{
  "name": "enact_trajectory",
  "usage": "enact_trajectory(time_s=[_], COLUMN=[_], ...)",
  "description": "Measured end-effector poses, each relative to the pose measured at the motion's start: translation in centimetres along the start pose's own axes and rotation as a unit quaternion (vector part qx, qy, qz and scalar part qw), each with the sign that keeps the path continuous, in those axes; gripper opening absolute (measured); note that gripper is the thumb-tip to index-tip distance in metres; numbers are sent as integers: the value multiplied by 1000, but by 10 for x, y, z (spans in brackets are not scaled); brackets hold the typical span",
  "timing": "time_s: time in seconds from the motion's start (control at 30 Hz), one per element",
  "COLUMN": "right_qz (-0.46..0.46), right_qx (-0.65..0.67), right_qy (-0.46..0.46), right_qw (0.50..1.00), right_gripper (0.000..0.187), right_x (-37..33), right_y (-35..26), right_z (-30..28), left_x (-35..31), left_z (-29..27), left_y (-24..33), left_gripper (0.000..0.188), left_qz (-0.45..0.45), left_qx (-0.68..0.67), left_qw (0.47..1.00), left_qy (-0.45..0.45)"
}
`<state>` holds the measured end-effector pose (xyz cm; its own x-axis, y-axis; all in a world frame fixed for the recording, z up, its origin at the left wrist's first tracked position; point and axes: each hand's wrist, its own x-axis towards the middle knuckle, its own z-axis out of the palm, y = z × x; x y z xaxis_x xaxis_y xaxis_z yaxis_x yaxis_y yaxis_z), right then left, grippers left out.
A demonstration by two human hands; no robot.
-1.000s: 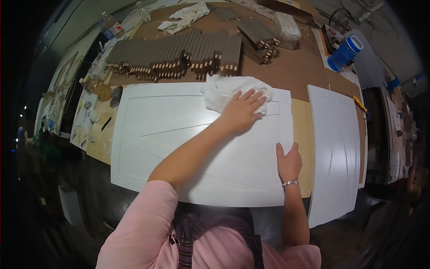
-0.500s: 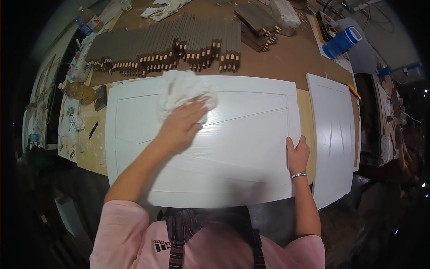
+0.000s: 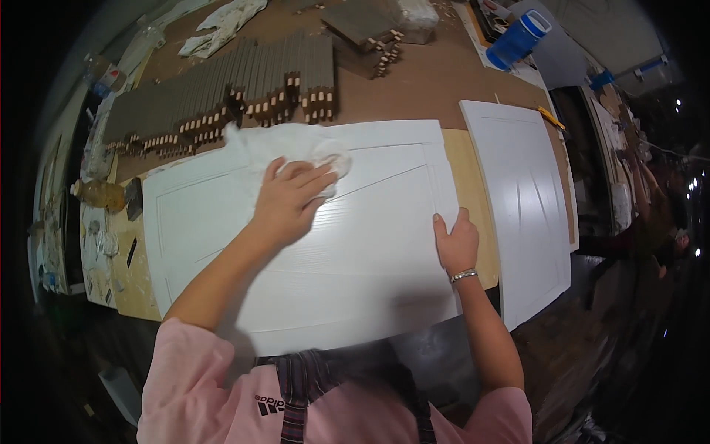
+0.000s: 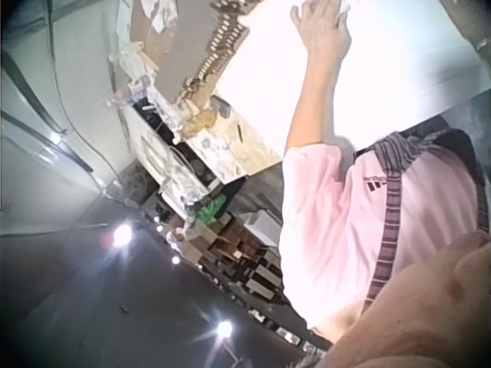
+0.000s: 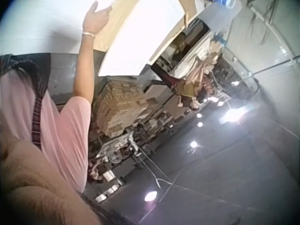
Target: The person wipes down white cabinet doors with a cloth, applies a white substance from a container using a small scraper, and uses a brush to apply a liquid to the edges.
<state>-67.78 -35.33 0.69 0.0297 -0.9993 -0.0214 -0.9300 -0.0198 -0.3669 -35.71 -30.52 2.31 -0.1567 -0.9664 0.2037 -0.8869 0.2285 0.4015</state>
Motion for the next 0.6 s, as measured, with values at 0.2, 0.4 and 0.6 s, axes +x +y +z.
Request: enact_trajectory(time_s=[0.2,0.4,0.6], right_qz=[-10,-13,-20], right_qx=[-15,6,-13], right_qy=[-25,-10,5], right_qw=[1000,1000,1000], right_gripper=[54,52,53], right_x=[-1,-6,-4], right_y=[-16,-3,-12], right_z=[-1,-4,-4], left_x=[84,36,-198], left_z=[46,10,-129], left_y=[49,9,-166], left_gripper=[46,41,36], left_qz=[104,13,-308], left_qx=[19,12,64], left_qw=[994,998,949], left_qy=[8,-61,23])
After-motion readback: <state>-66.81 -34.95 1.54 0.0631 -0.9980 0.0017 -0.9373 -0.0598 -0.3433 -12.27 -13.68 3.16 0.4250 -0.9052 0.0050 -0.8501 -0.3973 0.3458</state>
